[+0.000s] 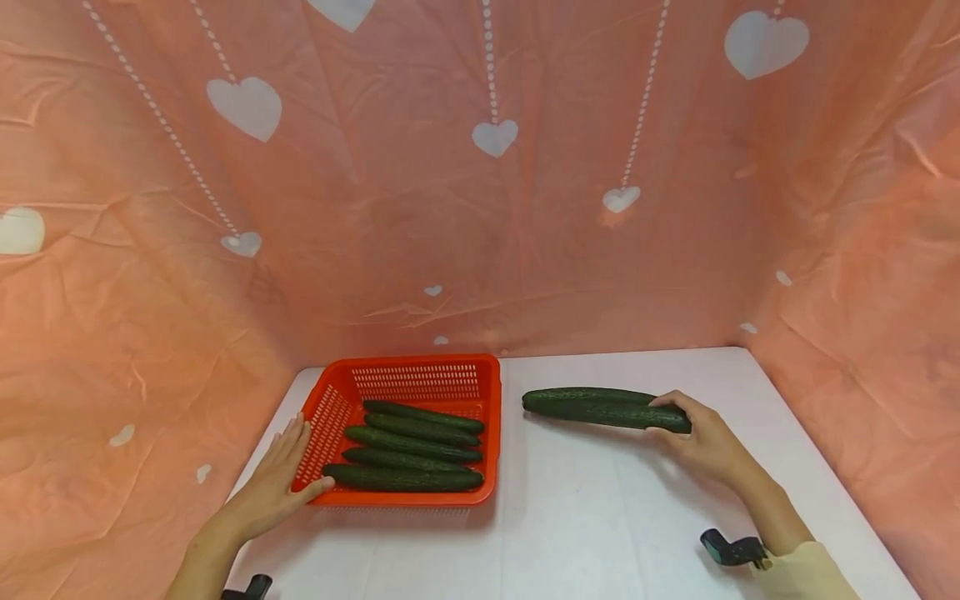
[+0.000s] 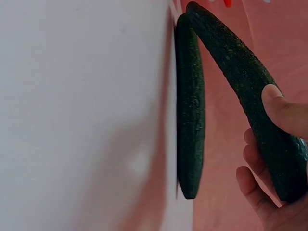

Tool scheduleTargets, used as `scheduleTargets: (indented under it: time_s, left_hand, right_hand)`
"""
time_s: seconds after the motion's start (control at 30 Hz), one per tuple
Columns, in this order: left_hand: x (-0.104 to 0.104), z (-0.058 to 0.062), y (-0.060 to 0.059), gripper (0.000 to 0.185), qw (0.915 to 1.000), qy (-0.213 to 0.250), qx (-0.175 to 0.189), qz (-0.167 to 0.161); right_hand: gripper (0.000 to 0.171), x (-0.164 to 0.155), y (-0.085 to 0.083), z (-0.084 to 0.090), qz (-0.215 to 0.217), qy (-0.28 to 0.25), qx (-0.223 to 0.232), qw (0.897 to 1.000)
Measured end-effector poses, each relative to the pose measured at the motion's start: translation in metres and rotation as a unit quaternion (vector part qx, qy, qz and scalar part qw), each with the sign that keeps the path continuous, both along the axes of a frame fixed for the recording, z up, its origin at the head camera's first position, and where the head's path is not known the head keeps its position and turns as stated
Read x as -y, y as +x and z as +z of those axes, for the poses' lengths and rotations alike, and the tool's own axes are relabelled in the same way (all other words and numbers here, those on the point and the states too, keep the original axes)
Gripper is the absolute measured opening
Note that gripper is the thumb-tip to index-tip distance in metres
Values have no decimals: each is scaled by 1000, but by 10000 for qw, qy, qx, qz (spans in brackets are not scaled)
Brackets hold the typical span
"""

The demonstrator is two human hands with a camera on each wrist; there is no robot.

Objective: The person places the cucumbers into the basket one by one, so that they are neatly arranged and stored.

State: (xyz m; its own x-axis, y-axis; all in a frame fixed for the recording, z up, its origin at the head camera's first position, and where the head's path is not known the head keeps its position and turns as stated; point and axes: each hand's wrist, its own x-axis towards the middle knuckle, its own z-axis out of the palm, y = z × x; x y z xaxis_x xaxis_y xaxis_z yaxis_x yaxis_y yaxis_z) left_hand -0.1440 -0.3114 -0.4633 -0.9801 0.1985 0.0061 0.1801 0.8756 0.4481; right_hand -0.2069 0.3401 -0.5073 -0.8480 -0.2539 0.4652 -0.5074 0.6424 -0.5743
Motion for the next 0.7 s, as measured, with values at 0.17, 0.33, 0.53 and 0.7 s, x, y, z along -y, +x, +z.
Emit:
scheduleTargets:
  time_s: [0.17,0.33,0.53,0.7]
  left_hand:
    - [-1,1,-1,112,10000,12,57,23]
    - [-1,1,-1,113,9999,-45,96,42]
    - [0,1,0,113,10000,-21,55,39]
    - [0,0,1,113,9999,15,121,94]
  right_hand:
    - [44,-2,2,10,-60,-83,-82,9999]
    - [45,-3,4,22,-155,-165,-126,9997]
    - [43,4,6,37,-302,-264,-33,9992]
    - [44,19,4,46,-117,-440,-82,9989]
